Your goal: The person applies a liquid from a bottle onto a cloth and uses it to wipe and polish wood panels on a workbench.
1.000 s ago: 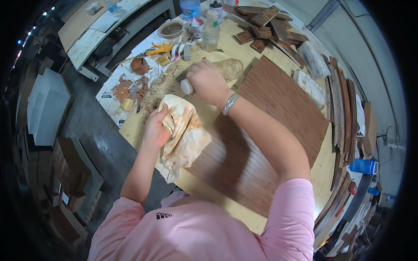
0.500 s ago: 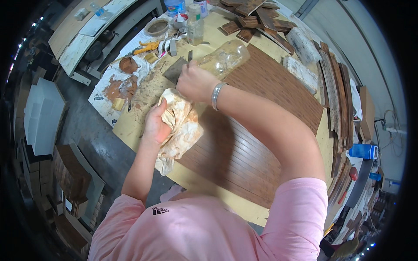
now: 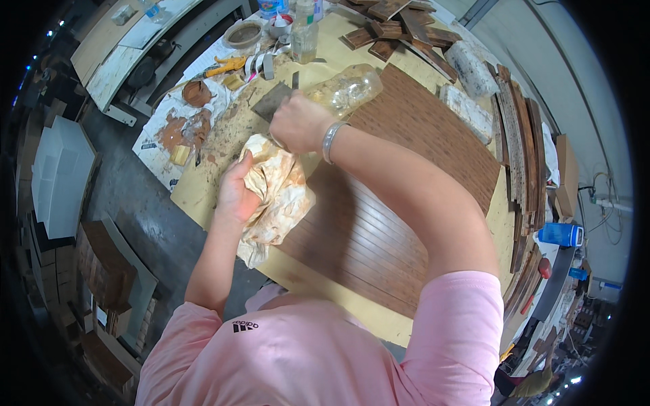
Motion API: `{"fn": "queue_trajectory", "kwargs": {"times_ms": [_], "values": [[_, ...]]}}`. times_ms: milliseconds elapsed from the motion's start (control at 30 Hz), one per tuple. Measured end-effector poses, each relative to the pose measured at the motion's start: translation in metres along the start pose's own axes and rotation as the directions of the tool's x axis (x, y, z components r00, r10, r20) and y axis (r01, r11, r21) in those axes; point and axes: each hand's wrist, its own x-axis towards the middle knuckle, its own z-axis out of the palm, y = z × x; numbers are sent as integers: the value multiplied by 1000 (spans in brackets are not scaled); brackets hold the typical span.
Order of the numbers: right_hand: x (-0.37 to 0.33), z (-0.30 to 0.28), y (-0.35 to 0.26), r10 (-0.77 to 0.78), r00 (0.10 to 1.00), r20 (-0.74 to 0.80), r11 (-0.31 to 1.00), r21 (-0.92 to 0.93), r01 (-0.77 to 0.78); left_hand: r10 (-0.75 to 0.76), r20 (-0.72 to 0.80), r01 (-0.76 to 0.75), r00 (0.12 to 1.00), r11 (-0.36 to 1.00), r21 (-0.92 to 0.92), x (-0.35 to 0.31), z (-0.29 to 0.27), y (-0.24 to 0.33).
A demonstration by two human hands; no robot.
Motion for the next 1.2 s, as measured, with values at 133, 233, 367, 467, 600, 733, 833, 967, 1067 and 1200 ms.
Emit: {"fn": "queue_trajectory", "kwargs": {"times_ms": [133,233,367,467,600,733,833,967,1067,1200], "values": [[4,14,7,51,979,-196,992,127,-26,19,-3,-19,1000,1000,19,-10,0,7],[11,20,10,281,893,-352,911,389,-133,86,-40,-82,995,993,89,-21,4,22],[9,5,28,692,664,-282,582,763,-282,241,-19,-230,970,945,234,-45,19,53],[-8,24,54,884,456,-101,144,988,-60,283,-45,-218,958,820,529,-62,47,47],[-19,59,61,894,442,70,-100,994,45,57,292,-265,955,607,749,-57,31,-32],[-50,55,61,806,583,100,-20,990,-142,-238,681,-695,693,-473,542,-57,27,-124],[-110,80,60,840,543,-8,134,972,-193,-152,700,-663,697,-509,550,-26,-29,-108],[-255,107,28,872,478,-103,364,790,-493,29,-115,114,993,36,993,-46,32,-29],[-367,150,-15,932,356,-69,335,536,-775,113,181,-196,977,135,971,-45,27,-49],[-446,168,-81,964,258,69,198,465,-863,-291,615,-668,733,-477,571,-81,30,-119]]}}
